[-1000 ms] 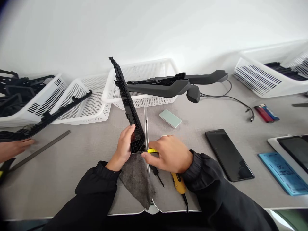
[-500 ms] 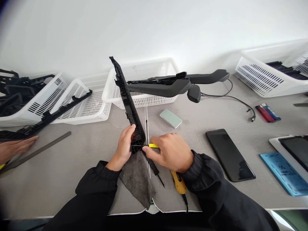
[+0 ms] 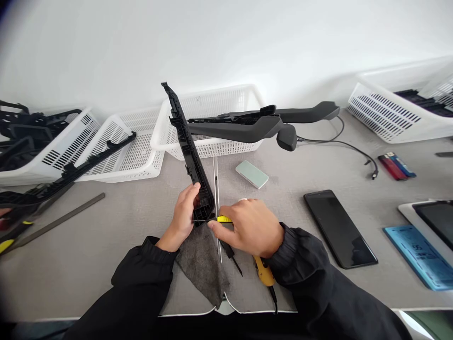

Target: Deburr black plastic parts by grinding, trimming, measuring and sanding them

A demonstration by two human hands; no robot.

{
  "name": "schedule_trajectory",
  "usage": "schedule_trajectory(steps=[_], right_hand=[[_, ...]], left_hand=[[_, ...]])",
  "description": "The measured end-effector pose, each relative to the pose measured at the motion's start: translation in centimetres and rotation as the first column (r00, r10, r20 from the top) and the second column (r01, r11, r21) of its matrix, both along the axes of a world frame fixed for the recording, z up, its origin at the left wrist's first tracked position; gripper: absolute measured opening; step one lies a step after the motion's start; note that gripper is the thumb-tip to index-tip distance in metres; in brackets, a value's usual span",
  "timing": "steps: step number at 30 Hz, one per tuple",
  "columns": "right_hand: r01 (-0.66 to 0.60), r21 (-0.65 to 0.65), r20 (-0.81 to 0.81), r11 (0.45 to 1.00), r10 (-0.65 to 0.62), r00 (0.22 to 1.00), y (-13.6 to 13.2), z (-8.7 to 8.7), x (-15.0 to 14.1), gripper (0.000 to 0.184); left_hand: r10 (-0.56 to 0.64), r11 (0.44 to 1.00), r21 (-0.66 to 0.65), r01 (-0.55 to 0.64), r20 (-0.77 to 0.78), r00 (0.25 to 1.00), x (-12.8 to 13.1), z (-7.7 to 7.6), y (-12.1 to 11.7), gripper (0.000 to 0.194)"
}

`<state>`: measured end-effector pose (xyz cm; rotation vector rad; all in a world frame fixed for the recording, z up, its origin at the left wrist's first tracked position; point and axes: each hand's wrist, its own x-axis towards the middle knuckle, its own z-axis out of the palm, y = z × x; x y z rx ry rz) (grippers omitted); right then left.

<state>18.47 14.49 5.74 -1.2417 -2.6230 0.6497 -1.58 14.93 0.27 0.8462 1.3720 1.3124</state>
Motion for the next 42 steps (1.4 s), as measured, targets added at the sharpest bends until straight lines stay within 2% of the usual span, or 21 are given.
schedule_trajectory(steps=[4,13,26,37,42], right_hand=[[0.031,0.008,-0.018,0.999,-0.031,0.999,0.18,-0.02,0.15,0.053],[0.01,-0.015,-0.029,1.0,-0.01,1.0,0.14,0.07,0.15,0.053],[0.014,-0.031,-0.024,0.999,-0.015,1.0,0.08,0.08,0.13,0.053],[0.004,-0.051,-0.016,0.999,-0.005,1.0,0.14,0.11,0.11,0.052],[0.094,-0.038,-0.013,0.995,-0.095,0.995,0.16,0.09,0.27,0.054]], left_hand=[[0.025,1.0,0.003,-0.025,0.029,0.999,0.03,-0.27,0.12,0.046],[0.058,0.998,-0.012,-0.058,0.021,0.998,0.05,-0.26,0.11,0.043],[0.006,1.0,0.015,-0.007,0.023,1.0,0.07,-0.15,0.08,0.046],[0.021,1.0,0.011,-0.021,0.013,1.0,0.1,-0.18,0.1,0.044],[-0.006,0.999,0.045,0.004,0.044,0.999,0.11,-0.19,0.2,0.045]])
